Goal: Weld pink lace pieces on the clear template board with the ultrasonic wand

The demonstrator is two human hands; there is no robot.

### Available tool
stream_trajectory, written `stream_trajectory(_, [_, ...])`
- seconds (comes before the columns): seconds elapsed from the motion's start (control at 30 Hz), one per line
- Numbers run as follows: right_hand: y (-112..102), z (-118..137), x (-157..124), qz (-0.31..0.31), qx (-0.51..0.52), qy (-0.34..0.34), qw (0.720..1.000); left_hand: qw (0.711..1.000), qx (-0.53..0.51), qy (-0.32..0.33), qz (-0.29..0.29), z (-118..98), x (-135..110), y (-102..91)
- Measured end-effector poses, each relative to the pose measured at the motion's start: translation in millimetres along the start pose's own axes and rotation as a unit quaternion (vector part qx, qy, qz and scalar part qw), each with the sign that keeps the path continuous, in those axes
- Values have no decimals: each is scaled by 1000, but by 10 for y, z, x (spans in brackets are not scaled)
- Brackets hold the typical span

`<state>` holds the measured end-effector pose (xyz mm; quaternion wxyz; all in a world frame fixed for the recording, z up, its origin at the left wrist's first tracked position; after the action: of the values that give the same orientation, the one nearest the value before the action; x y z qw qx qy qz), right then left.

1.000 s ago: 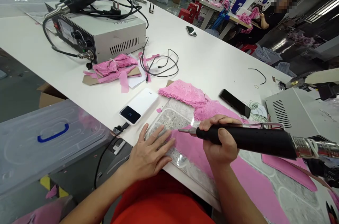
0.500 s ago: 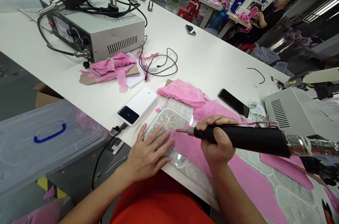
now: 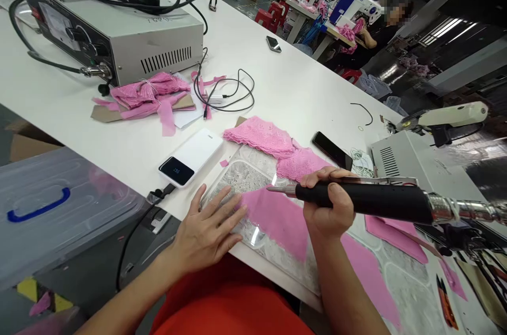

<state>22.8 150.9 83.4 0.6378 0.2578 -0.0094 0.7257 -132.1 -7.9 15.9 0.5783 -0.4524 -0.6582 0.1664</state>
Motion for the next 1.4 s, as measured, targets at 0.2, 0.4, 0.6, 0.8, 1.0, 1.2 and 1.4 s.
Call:
stream_trajectory(0.2, [63, -55, -16, 24, 1, 3, 1000, 1000, -18, -19, -2, 9, -11, -1])
stream_trajectory(0.4, [62, -54, -35, 29, -7, -7, 1000, 1000, -11, -14, -6, 3, -18, 7])
stream_trajectory(0.6, [75, -55, -37, 31, -15, -13, 999, 1000, 2, -19, 4, 9, -27, 20])
stream_trajectory(0.8, [67, -66, -40, 37, -20, -20, 999, 1000, -9, -12, -8, 4, -17, 2])
stream_trajectory(1.0, [80, -66, -31, 33, -10, -18, 999, 999, -23, -30, -12, 8, -8, -21])
stream_trajectory(1.2, [-77, 1, 101, -25, -4, -22, 999, 999, -30, -32, -16, 10, -14, -18])
stream_trajectory(1.4, [-257, 68, 119, -62, -14, -2, 998, 999, -33, -32, -25, 32, -18, -26])
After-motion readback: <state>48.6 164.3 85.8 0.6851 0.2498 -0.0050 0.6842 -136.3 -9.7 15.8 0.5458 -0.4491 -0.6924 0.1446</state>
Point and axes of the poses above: each hand's wrist, its own x-axis towards the middle knuckle, its own y-axis out of the palm, z = x × y, the point moved 6 cm from there along x, towards the middle knuckle, and after that the axes turned 2 degrees about -x, right-handed, at the moved point
